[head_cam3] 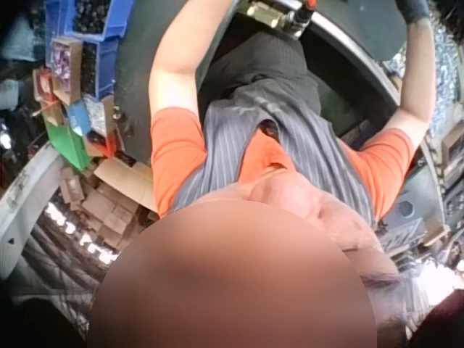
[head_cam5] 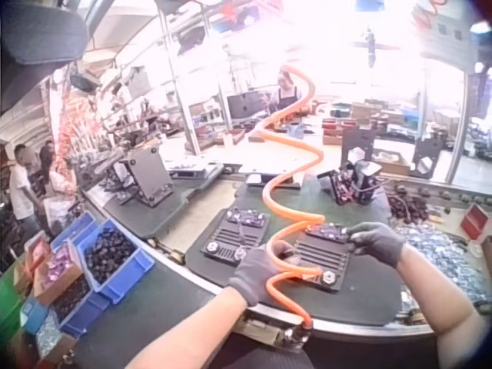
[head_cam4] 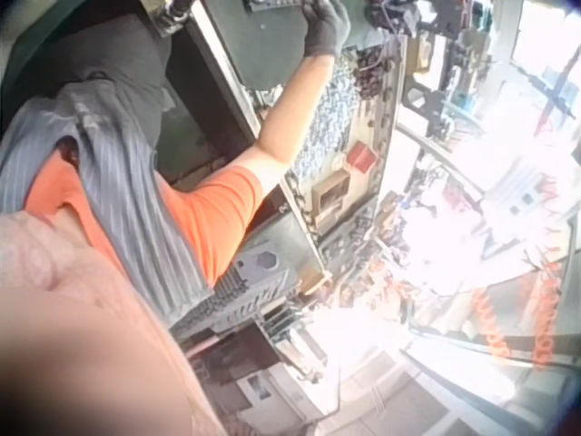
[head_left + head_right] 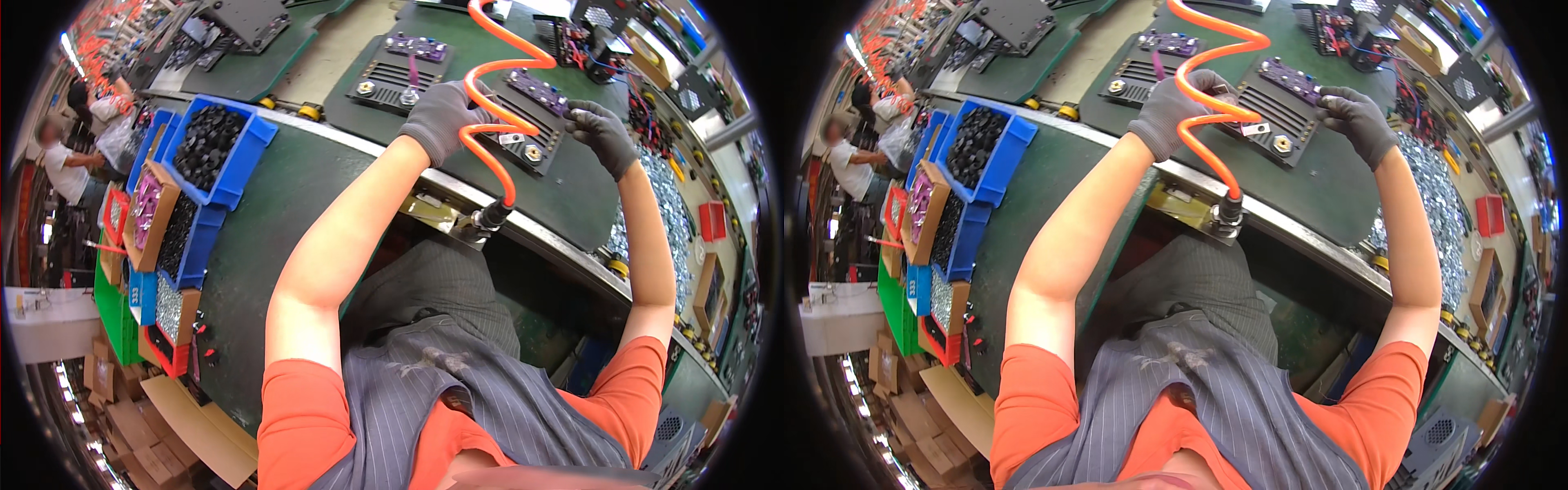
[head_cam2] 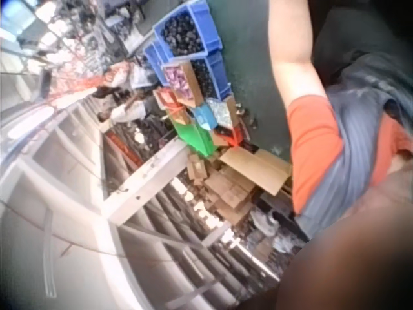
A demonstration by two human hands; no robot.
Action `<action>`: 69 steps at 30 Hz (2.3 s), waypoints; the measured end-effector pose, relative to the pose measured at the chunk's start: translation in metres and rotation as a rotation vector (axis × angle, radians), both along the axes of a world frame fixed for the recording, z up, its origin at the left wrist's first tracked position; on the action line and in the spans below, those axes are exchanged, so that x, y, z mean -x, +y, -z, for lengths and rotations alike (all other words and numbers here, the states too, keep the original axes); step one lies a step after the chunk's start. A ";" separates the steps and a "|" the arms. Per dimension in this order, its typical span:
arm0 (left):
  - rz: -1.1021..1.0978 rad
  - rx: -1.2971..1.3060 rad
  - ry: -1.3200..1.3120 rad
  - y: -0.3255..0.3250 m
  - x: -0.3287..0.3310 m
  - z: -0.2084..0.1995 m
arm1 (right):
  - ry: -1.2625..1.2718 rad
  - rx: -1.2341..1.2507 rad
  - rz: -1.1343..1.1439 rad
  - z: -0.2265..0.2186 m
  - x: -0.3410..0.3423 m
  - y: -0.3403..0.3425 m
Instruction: Use a power screwdriver to assemble metal housings and install cooling fans for electronic units.
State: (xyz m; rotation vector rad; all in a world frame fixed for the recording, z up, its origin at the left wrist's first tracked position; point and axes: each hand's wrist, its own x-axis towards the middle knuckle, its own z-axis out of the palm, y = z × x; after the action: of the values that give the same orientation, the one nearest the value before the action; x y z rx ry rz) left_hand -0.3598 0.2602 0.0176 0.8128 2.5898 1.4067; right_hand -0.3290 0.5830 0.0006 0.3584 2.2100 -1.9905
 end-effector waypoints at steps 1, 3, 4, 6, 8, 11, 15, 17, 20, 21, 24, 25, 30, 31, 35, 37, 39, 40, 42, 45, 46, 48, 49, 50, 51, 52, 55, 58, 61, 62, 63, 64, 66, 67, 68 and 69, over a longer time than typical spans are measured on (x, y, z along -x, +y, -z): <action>0.039 0.023 -0.007 0.009 -0.001 0.003 | 0.116 -0.154 -0.086 -0.001 -0.007 0.005; 0.132 -0.024 0.071 0.020 -0.002 0.005 | 0.388 -0.438 -0.308 0.001 -0.019 0.011; 0.157 0.014 0.089 0.024 -0.004 0.005 | 0.261 -0.234 -0.245 0.001 -0.021 0.012; 0.144 0.009 0.031 0.031 -0.008 0.001 | 0.184 0.074 -0.131 0.001 -0.026 0.011; 0.155 -0.004 0.031 0.035 -0.012 -0.002 | 0.177 0.200 -0.114 0.001 -0.029 0.005; 0.134 0.115 0.151 0.041 -0.015 -0.005 | 0.180 -0.053 -0.220 -0.002 -0.026 -0.008; 0.121 0.176 0.231 0.045 -0.014 -0.006 | 0.267 -0.242 -0.435 0.000 -0.023 -0.032; 0.111 0.218 0.286 0.048 -0.015 -0.006 | 0.347 -0.434 -0.518 -0.001 -0.022 -0.042; 0.084 0.242 0.354 0.053 -0.017 -0.007 | 0.385 -0.640 -0.613 -0.006 -0.019 -0.050; 0.083 0.243 0.378 0.054 -0.018 -0.007 | 0.350 -0.680 -0.610 -0.007 -0.017 -0.051; 0.093 0.215 0.399 0.058 -0.021 -0.005 | 0.391 -0.774 -0.664 -0.006 -0.013 -0.051; 0.080 0.223 0.403 0.059 -0.021 -0.004 | 0.491 -0.830 -0.695 -0.004 -0.012 -0.052; 0.092 0.088 0.409 0.058 -0.020 0.000 | 0.639 -1.065 -0.714 -0.001 -0.011 -0.065; 0.108 0.045 0.390 0.056 -0.021 0.000 | 0.582 -1.100 -0.674 -0.004 -0.012 -0.067; 0.071 0.098 0.406 0.056 -0.023 0.000 | 0.388 -1.074 -0.586 -0.016 -0.016 -0.073; 0.060 0.087 0.424 0.057 -0.024 0.000 | 0.438 -0.999 -0.574 -0.019 -0.019 -0.073; 0.047 0.099 0.429 0.059 -0.025 0.001 | 0.429 -1.018 -0.579 -0.019 -0.021 -0.072; 0.053 0.099 0.437 0.059 -0.026 0.001 | 0.436 -1.005 -0.588 -0.019 -0.021 -0.072; 0.055 0.089 0.378 0.060 -0.028 0.000 | 0.396 -1.136 -0.580 -0.018 -0.021 -0.075; 0.032 0.154 0.333 0.059 -0.029 -0.002 | 0.289 -1.383 -0.568 -0.021 -0.018 -0.081; 0.023 0.179 0.330 0.058 -0.029 -0.002 | 0.253 -1.479 -0.576 -0.023 -0.017 -0.082; 0.023 0.178 0.325 0.057 -0.029 -0.002 | 0.330 -1.456 -0.566 -0.027 -0.017 -0.080; 0.028 0.170 0.323 0.057 -0.029 -0.002 | 0.433 -1.329 -0.553 -0.029 -0.018 -0.077; 0.026 0.227 0.327 0.057 -0.028 -0.001 | 0.493 -1.224 -0.533 -0.029 -0.018 -0.074; 0.014 0.206 0.363 0.058 -0.028 0.001 | 0.441 -1.147 -0.550 -0.030 -0.018 -0.072; 0.001 0.178 0.404 0.059 -0.027 0.003 | 0.351 -1.091 -0.556 -0.029 -0.017 -0.071; -0.002 0.206 0.416 0.063 -0.025 0.009 | 0.198 -1.338 -0.474 -0.023 -0.017 -0.073; 0.005 0.231 0.382 0.065 -0.023 0.012 | 0.351 -1.428 -0.365 -0.021 -0.022 -0.077; 0.008 0.258 0.341 0.064 -0.025 0.007 | 0.437 -1.145 -0.439 -0.026 -0.030 -0.078; 0.011 0.264 0.336 0.063 -0.026 0.005 | 0.363 -1.150 -0.456 -0.028 -0.032 -0.078; 0.015 0.282 0.322 0.061 -0.029 0.002 | 0.250 -1.169 -0.464 -0.029 -0.034 -0.080; 0.022 0.264 0.307 0.057 -0.032 0.001 | 0.220 -1.238 -0.462 -0.030 -0.035 -0.081; 0.028 0.232 0.272 0.043 -0.039 0.002 | 0.115 -1.380 -0.451 -0.029 -0.037 -0.084; -0.040 0.221 0.268 0.031 -0.043 0.004 | 0.174 -1.356 -0.378 -0.028 -0.040 -0.085; -0.106 0.194 0.274 0.015 -0.049 0.010 | 0.259 -1.303 -0.316 -0.026 -0.043 -0.085; -0.170 0.169 0.276 0.000 -0.055 0.015 | 0.312 -1.255 -0.241 -0.024 -0.047 -0.086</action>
State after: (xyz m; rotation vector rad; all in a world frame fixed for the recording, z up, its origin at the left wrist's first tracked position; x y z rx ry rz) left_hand -0.3051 0.2599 0.0022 0.8320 3.0008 1.1623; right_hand -0.2820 0.4968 0.0243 -0.1342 3.2105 -0.3372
